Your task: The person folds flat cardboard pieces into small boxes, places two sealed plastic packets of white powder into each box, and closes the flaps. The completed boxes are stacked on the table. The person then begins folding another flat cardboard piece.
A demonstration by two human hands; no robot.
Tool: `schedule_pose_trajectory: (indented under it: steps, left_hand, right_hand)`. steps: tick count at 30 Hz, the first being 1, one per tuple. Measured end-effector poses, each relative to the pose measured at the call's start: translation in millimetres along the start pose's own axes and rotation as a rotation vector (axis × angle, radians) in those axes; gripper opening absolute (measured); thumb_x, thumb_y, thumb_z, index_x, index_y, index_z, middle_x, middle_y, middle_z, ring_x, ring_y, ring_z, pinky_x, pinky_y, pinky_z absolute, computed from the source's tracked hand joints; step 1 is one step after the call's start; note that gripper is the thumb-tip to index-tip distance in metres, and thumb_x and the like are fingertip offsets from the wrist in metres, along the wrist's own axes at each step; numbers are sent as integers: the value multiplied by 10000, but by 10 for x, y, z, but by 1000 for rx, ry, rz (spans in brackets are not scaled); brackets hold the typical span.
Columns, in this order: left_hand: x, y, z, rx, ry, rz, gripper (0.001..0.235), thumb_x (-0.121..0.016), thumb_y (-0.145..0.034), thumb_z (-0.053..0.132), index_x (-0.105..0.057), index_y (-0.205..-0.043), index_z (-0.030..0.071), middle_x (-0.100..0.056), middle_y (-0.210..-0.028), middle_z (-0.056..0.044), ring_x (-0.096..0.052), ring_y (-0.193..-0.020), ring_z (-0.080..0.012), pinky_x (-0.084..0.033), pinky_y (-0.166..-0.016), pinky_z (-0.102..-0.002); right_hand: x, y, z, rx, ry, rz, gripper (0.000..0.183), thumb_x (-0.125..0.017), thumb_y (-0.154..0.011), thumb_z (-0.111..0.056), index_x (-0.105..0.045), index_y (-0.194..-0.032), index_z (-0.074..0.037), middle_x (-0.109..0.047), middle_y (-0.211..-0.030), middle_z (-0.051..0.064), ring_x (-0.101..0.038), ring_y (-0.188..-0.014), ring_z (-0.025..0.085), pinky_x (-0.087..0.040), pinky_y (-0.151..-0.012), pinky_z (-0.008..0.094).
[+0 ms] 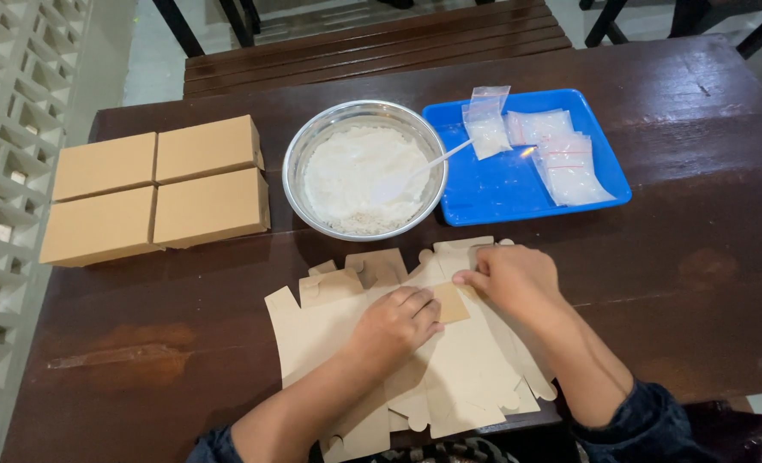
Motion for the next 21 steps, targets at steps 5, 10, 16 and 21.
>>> schedule_pose_trajectory:
  steps: [5, 10, 16, 21]
  left_hand:
    - [-12, 16, -1, -5, 5, -11, 285, -549, -868, 302, -613, -981, 48, -606, -908, -118, -582, -904, -239, -486, -765, -333]
    - [140, -93, 30, 19, -37, -86, 257, -520, -874, 288, -630, -972, 78, -626, -915, -111, -575, -883, -254, -462, -754, -371]
    - [286, -82, 63, 70, -124, -69, 282, -471, -774, 51, -660, -984, 50, -638, -1045, -128, -511, -717, -320, -400, -651, -426]
    - [71, 72, -36, 85, -22, -233, 345, -526, -766, 58, -560, -1109, 46, -535, -1114, -169, -493, -939, -300, -423, -810, -404]
  right_hand:
    - [99, -43, 289, -63, -63, 31, 405, -609, -750, -482, -539, -560, -131, -581, -538, 78, -626, -609, 296, -444, -549, 333]
    - [80, -4, 180, -47, -41, 54, 359, -619, -758, -436, -554, -580, -132, -607, -582, 85, -636, -648, 316, -456, -572, 349]
    - [-130, -54, 37, 52, 20, 47, 364, -564, -793, -545, -530, -678, -201, -582, -752, -68, -554, -651, 172, -383, -517, 339]
    - [-217, -55, -113, 314, -186, -67, 86, -589, -808, -281, -574, -845, -204, -487, -991, -60, -545, -651, 159, -418, -560, 330]
Point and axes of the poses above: each hand's wrist, its own y-axis away from the middle knuckle, its own x-axis out of the back of the hand, z = x × y, the point moved 9 cm from there along -y, towards the middle knuckle
